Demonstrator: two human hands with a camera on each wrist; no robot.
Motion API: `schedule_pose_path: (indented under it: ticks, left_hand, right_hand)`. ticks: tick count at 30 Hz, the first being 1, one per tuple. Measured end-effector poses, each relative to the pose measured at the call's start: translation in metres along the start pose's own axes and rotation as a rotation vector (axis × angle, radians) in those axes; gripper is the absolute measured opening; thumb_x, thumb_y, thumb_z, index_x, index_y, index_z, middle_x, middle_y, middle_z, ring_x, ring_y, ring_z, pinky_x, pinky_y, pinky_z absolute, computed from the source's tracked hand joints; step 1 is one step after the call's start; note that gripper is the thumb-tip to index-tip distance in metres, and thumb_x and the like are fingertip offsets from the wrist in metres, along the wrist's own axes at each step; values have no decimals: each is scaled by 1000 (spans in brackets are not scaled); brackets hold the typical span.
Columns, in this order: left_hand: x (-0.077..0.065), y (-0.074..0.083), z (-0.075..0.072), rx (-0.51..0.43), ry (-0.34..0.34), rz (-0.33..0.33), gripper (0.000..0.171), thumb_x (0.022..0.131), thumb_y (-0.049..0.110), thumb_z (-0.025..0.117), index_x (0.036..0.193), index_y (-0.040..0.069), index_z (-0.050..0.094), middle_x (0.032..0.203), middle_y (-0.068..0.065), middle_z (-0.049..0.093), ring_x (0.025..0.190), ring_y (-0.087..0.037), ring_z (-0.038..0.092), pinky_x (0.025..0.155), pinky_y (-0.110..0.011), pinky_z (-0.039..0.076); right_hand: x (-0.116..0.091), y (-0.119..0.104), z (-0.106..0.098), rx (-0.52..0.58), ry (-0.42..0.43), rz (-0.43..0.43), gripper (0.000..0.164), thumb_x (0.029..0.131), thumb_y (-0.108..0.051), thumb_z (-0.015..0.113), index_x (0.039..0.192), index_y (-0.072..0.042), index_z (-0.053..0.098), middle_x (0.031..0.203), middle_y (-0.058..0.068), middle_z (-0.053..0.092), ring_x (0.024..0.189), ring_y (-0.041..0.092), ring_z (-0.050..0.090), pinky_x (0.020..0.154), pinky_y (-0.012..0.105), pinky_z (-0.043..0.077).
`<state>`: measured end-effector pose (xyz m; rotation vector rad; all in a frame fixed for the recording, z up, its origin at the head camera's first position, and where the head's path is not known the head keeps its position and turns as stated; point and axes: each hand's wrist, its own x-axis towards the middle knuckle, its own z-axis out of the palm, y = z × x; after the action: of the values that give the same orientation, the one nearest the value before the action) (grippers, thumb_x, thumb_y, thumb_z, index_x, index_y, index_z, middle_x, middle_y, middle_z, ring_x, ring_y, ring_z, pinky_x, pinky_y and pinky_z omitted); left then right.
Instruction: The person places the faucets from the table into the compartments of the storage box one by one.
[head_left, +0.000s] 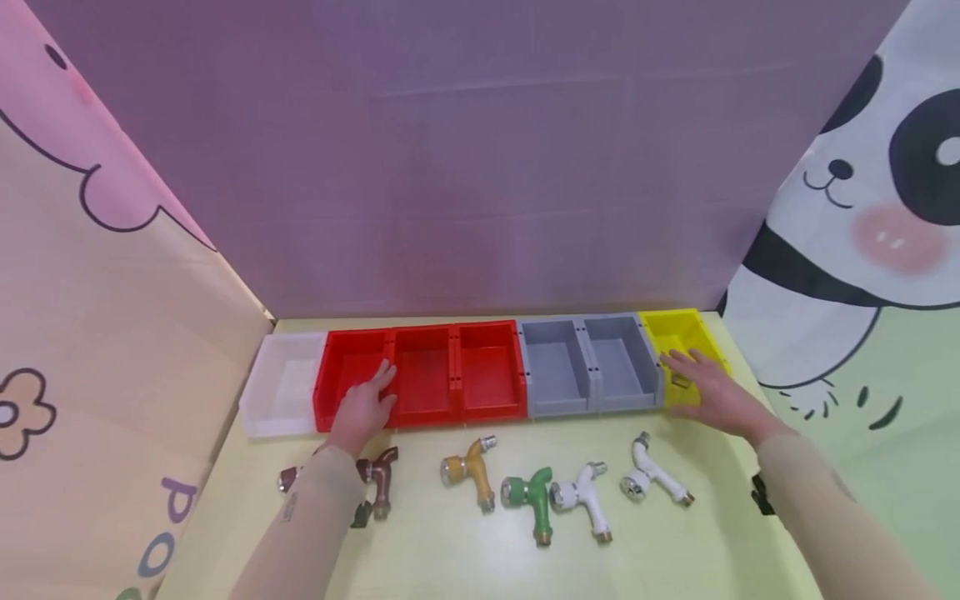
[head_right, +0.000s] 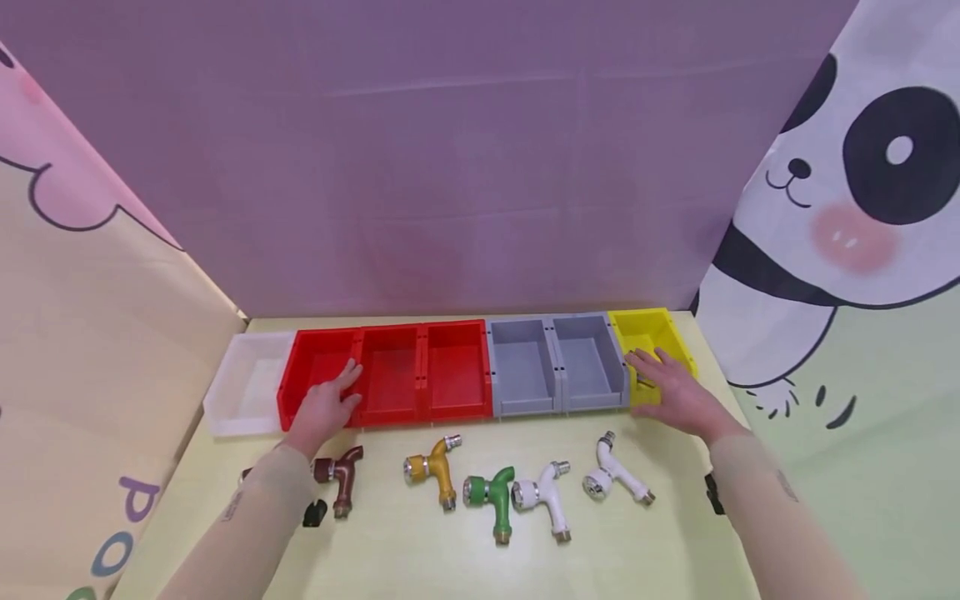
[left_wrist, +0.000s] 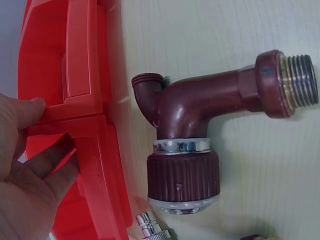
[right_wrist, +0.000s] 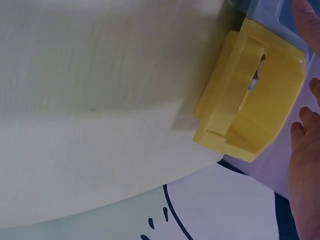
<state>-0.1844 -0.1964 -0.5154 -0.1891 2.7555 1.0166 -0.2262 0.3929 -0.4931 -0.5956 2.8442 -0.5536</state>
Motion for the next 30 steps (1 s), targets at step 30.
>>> schedule_pose_path:
  ticks: [30]
  left_hand:
    - [0, -1, 2, 12, 2, 16, 72, 99, 21, 69, 161, 21, 33, 166, -3, 32, 54, -21, 53, 61, -27, 51]
  right_hand:
    - [-52, -48, 73, -109, -70, -326, 97, 76, -59, 81, 156, -19, 44, 158, 16, 43, 143, 52, 34, 110, 67, 33]
